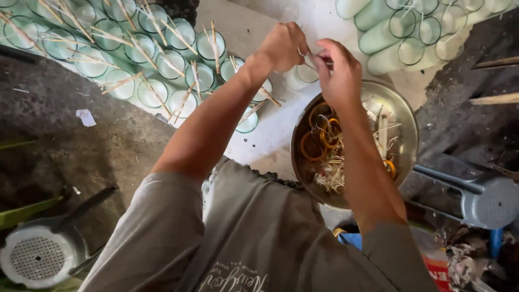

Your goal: The person repeatedly picks up wicks and wooden sticks, inserts the wicks into small glass jars filled with white wax, and secures them with the sticks. The person works over a table with many similar jars and a metal bowl containing wicks and rubber bands.

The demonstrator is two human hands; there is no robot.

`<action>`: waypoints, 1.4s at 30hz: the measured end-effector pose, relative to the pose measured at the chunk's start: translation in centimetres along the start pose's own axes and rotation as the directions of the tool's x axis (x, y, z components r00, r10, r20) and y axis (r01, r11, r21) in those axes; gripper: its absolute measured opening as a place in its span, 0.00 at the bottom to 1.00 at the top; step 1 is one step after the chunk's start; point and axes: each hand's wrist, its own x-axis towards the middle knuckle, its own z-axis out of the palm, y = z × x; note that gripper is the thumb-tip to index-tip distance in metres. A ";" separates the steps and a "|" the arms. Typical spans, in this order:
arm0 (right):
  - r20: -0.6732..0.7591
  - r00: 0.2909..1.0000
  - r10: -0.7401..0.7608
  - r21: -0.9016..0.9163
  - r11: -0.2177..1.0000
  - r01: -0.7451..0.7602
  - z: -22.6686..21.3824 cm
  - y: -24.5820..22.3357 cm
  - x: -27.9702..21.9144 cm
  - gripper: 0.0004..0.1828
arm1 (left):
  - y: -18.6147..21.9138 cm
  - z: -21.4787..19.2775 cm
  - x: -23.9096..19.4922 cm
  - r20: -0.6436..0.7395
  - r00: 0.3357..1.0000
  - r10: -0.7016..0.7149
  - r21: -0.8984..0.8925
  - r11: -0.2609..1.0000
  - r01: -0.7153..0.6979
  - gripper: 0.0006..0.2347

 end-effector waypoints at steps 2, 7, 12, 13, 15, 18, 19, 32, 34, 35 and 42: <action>0.005 1.000 -0.018 0.069 0.997 0.018 -0.7 0.0 -0.7 0.15 | 0.7 -0.5 -0.2 0.026 0.997 -0.069 -0.049 0.996 0.070 0.01; 0.119 0.987 0.103 0.048 0.993 -0.109 -0.5 0.0 -1.2 0.41 | 2.3 -2.7 -1.6 -0.046 0.968 -0.245 -0.038 0.969 0.244 0.14; 0.249 0.953 0.174 0.006 0.983 -0.181 0.6 0.2 -2.1 0.59 | 2.7 -7.2 -8.3 -0.385 0.922 0.040 0.010 0.999 -0.039 0.14; 0.199 0.944 0.262 0.017 0.963 -0.270 -0.3 -1.2 -2.4 0.59 | 4.8 -10.5 -11.8 -0.397 0.916 0.051 -0.141 0.983 -0.116 0.14; 0.165 0.930 0.330 0.040 0.939 -0.340 -3.0 -5.2 -3.1 0.60 | 8.0 -15.9 -19.4 -0.424 0.905 0.043 -0.282 0.943 -0.177 0.16; 0.121 0.925 0.360 0.116 0.920 -0.373 -6.3 -11.6 -6.1 0.62 | 9.3 -17.1 -29.5 -0.359 0.926 0.116 -0.344 0.906 -0.246 0.08; 0.091 0.984 0.156 0.197 0.965 -0.171 -6.0 -12.8 -7.8 0.49 | 8.7 -15.1 -31.6 -0.206 0.975 0.083 -0.525 0.831 -0.182 0.05; 0.113 0.974 -0.195 0.277 0.948 0.158 6.7 -16.0 -12.5 0.44 | 1.7 11.8 -33.6 -0.302 0.639 -0.707 -0.446 0.698 0.561 0.33; 0.070 0.992 -0.110 0.225 0.970 0.091 4.2 -14.9 -12.5 0.41 | 2.3 10.3 -33.4 -0.271 0.620 -0.736 -0.495 0.660 0.566 0.34; 0.027 0.999 -0.035 0.187 0.982 0.029 2.6 -14.1 -12.5 0.39 | 2.6 9.7 -32.9 -0.239 0.590 -0.771 -0.542 0.611 0.578 0.34; -0.258 0.907 0.333 -0.151 0.913 -0.379 -6.4 1.8 -22.0 0.21 | 6.8 11.0 -35.7 -0.086 0.577 -0.812 -0.444 0.549 0.708 0.12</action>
